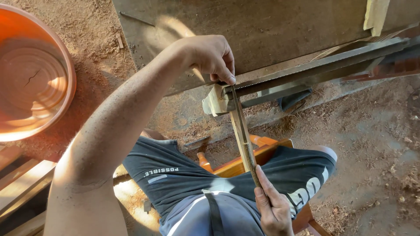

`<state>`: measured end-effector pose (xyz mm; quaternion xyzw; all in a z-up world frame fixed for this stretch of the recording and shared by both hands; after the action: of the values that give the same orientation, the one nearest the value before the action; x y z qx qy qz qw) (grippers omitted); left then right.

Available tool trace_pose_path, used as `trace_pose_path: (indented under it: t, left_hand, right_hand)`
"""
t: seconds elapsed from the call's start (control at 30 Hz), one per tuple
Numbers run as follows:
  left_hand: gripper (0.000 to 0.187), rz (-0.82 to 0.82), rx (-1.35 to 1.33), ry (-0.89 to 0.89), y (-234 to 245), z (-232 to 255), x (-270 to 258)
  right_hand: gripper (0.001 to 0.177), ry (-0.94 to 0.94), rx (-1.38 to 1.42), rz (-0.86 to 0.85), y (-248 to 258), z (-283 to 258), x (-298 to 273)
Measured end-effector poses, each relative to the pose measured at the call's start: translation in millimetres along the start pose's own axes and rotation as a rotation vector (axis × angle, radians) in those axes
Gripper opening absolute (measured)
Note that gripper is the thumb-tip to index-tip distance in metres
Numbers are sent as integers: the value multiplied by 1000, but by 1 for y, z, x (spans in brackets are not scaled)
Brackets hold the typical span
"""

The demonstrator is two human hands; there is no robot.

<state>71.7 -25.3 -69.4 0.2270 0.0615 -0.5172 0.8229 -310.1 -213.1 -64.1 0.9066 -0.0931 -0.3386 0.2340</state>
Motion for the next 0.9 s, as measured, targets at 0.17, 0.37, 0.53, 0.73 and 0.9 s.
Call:
trace_pose_path:
  t: [0.17, 0.37, 0.53, 0.73, 0.9]
  left_hand:
    - [20, 5, 41, 44, 0, 7, -3]
    - [20, 66, -14, -5, 4, 32, -20]
    - [18, 46, 60, 24, 4, 22, -13]
    - [17, 16, 77, 77, -5, 21, -10]
    - [16, 50, 97, 77, 1, 17, -9]
  right_hand:
    - [54, -6, -17, 2, 1, -7, 0]
    - [56, 5, 139, -10, 10, 1, -8]
    - [55, 62, -53, 60, 4, -15, -5]
    - [59, -2, -79, 39, 6, -11, -6]
    - [53, 47, -83, 30, 2, -14, 2]
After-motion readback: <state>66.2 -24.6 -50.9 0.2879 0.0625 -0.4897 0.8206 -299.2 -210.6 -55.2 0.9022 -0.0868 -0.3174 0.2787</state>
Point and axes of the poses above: each hand's wrist, its own x-axis towards the middle knuckle, its own y-axis out of the back of the hand, z = x × y, the point moved 1 cm from there along x, towards the middle knuckle, and after that the axes turned 12 degrees about -y, right-handed, at the moved point
